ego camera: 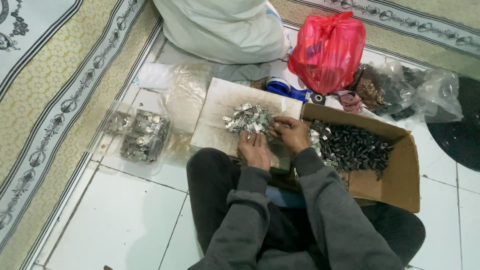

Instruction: Sorting and packaging small metal hardware components into plastic bags while sitting on the floor.

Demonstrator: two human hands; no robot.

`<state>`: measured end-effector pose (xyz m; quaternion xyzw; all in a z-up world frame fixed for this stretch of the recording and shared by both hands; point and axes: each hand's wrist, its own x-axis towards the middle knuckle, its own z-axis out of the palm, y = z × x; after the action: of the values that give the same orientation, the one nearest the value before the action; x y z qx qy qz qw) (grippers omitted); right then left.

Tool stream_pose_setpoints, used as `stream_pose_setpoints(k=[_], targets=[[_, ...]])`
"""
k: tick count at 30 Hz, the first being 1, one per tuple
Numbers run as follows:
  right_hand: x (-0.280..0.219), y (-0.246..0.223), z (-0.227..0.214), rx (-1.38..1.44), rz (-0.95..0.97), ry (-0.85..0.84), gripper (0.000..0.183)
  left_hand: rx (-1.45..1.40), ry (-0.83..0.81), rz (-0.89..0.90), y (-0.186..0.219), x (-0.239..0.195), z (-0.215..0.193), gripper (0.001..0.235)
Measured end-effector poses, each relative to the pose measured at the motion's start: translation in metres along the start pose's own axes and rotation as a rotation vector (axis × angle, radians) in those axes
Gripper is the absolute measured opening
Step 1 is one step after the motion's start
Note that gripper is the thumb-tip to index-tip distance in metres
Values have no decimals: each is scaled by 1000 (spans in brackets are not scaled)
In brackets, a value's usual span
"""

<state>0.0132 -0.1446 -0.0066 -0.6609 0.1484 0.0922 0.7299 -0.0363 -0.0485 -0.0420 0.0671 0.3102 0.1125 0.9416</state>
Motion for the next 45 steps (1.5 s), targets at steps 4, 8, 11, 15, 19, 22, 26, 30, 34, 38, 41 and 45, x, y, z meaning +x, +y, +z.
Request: stream_pose_setpoints(k=[4, 8, 11, 15, 19, 22, 26, 30, 34, 38, 41, 45], targets=[[3, 6, -5, 131, 35, -21, 40, 58, -25, 34, 5, 8, -10, 75], [-10, -3, -3, 130, 0, -71, 35, 144, 26, 87, 16, -16, 1, 56], [-11, -7, -6, 121, -13, -92, 32, 241, 41, 135, 12, -23, -1, 45], [-6, 3, -23, -155, -184, -38, 25, 790, 240, 549, -3, 8, -39, 34], [2, 39, -41, -420, -299, 19, 28, 1037, 102, 622, 5, 6, -47, 57], [-29, 25, -32, -272, -327, -130, 53, 1081, 22, 543, 10, 8, -46, 58], [-25, 55, -42, -505, -492, -99, 57, 1165, 40, 634, 11, 31, -53, 64], [-40, 58, -26, -916, -840, -161, 82, 1313, 135, 636, 28, 31, -22, 66], [-31, 69, -17, -867, -824, -155, 84, 1438, 89, 515, 36, 16, -11, 73], [-25, 67, -3, -832, -981, 32, 64, 1537, -106, 560, 59, -2, 22, 60], [-16, 58, 30, -726, -1077, 39, 39, 1626, -258, 545, 105, 3, 54, 41], [11, 61, 93, -643, -1062, -114, 14, 1829, 83, 435, 174, 92, 44, 33]])
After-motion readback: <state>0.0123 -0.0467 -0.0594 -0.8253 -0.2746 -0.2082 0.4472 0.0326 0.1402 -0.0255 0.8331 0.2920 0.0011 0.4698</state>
